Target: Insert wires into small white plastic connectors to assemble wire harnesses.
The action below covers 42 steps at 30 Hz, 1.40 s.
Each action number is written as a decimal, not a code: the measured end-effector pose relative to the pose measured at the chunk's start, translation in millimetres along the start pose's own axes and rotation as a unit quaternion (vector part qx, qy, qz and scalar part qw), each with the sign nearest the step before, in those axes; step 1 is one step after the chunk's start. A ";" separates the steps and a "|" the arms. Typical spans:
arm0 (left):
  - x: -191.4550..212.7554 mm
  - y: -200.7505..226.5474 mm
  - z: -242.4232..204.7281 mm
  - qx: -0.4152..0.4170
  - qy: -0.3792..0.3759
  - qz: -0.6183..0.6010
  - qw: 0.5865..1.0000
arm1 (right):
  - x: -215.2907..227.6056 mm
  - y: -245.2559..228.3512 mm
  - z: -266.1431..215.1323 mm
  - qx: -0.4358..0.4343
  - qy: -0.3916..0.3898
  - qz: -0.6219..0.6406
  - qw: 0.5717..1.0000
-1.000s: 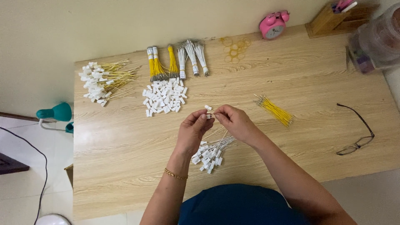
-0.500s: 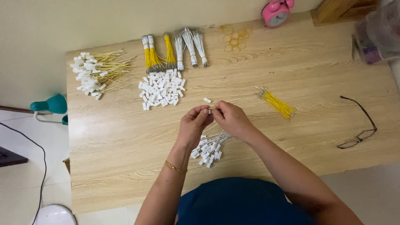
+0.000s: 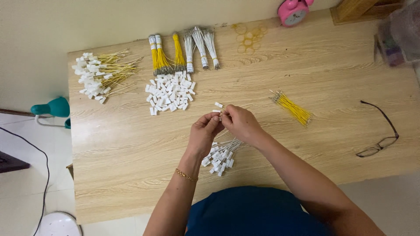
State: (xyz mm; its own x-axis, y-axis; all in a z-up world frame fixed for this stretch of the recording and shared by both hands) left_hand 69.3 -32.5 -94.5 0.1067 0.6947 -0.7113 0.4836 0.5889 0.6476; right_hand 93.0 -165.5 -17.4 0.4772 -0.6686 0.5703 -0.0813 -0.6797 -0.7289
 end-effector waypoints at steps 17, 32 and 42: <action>31.0 23.5 -53.3 0.122 0.030 0.775 0.619 | 57.8 139.7 6.7 -0.109 0.144 -0.130 0.975; 45.3 -0.5 -48.1 0.171 0.005 0.786 0.593 | 89.1 228.7 -23.9 -0.297 0.073 -0.177 0.935; 26.6 6.5 -50.9 0.121 -0.004 0.749 0.652 | 117.3 229.1 -35.4 -0.244 0.140 -0.036 0.959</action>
Point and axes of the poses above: each hand's wrist, its own z-axis towards the middle knuckle, its own x-axis out of the back of the hand, y = z × x, the point moved 8 cm from there along z, towards the middle knuckle, and after that the axes turned 13 degrees about -y, right-handed, at the moved point
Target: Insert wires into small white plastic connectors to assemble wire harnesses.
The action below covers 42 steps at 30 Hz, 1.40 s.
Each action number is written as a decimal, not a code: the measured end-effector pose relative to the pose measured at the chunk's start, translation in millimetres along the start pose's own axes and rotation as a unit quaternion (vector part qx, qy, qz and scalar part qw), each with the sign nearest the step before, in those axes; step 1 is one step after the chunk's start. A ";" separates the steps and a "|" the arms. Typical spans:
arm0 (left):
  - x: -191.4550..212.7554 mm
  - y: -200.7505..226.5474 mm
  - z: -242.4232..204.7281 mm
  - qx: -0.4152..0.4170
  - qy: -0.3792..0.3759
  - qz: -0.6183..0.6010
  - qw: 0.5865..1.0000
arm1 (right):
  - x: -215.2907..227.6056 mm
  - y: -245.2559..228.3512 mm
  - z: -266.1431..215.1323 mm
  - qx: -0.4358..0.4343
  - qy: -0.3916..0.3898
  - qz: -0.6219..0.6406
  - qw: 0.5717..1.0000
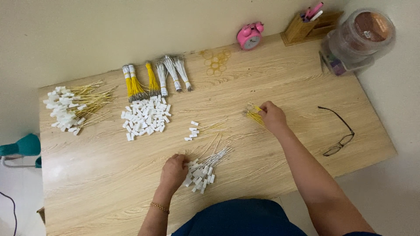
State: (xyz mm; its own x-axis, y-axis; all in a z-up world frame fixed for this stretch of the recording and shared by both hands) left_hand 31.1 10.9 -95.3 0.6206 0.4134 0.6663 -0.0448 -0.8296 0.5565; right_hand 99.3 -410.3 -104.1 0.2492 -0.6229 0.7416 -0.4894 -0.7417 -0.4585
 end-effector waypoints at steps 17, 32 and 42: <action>56.4 19.3 -15.7 -0.001 0.041 -0.398 0.916 | 42.6 -36.1 -32.6 0.103 0.069 0.080 0.989; 51.9 58.0 -12.0 -0.055 0.037 -0.473 0.879 | 55.7 -48.1 -44.5 0.101 0.047 0.043 0.993; 32.6 43.4 -5.9 -0.059 0.035 -0.476 0.877 | 33.9 -11.4 -49.8 -0.065 -0.046 0.035 0.996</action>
Point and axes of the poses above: each hand's wrist, its own z-axis towards the middle knuckle, its own x-axis out of the back of the hand, y = z × x, the point moved 8 cm from there along z, towards the middle knuckle, and after that the axes turned 13 degrees about -y, right-handed, at the moved point
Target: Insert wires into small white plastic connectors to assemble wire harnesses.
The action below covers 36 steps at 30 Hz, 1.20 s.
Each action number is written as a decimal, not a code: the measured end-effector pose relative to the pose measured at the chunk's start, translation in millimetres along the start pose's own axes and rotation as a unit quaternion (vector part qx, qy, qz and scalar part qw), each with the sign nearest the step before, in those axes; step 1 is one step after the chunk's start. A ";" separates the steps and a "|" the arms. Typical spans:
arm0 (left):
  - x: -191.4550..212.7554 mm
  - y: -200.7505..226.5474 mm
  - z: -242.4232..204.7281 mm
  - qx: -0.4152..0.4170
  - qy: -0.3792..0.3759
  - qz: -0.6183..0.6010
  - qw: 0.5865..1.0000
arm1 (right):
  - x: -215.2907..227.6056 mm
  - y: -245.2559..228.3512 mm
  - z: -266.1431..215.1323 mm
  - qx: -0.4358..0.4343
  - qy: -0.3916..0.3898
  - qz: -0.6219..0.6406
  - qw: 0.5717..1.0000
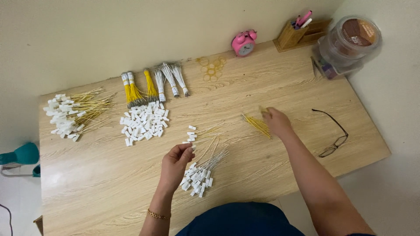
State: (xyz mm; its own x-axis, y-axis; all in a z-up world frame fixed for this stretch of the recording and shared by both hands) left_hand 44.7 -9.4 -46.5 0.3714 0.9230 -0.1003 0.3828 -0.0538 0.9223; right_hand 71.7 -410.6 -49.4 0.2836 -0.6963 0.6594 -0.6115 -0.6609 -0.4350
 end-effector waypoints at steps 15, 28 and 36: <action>0.5 -2.8 9.3 -0.043 0.032 -0.055 0.997 | 37.4 -57.4 -26.2 0.288 0.101 0.204 0.930; -33.9 58.7 9.9 -0.102 0.008 -0.054 0.993 | -73.9 -153.9 -110.5 0.335 -0.179 0.224 0.898; -38.0 52.3 8.8 -0.135 -0.027 -0.089 0.986 | -76.0 -162.6 -125.0 0.281 -0.153 0.128 0.939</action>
State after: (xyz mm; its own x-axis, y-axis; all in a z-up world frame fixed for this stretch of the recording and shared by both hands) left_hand 58.1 -50.6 2.2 0.3658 0.8864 -0.2836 0.2092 0.2186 0.9531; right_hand 57.2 -215.2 47.9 0.4320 -0.8434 0.3196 -0.2260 -0.4443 -0.8669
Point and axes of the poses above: each hand's wrist, its own z-axis towards the middle knuckle, its own x-axis out of the back of the hand, y = z × x, the point moved 8 cm from there along z, towards the middle knuckle, and after that the axes turned 13 degrees about -y, right-handed, at the moved point
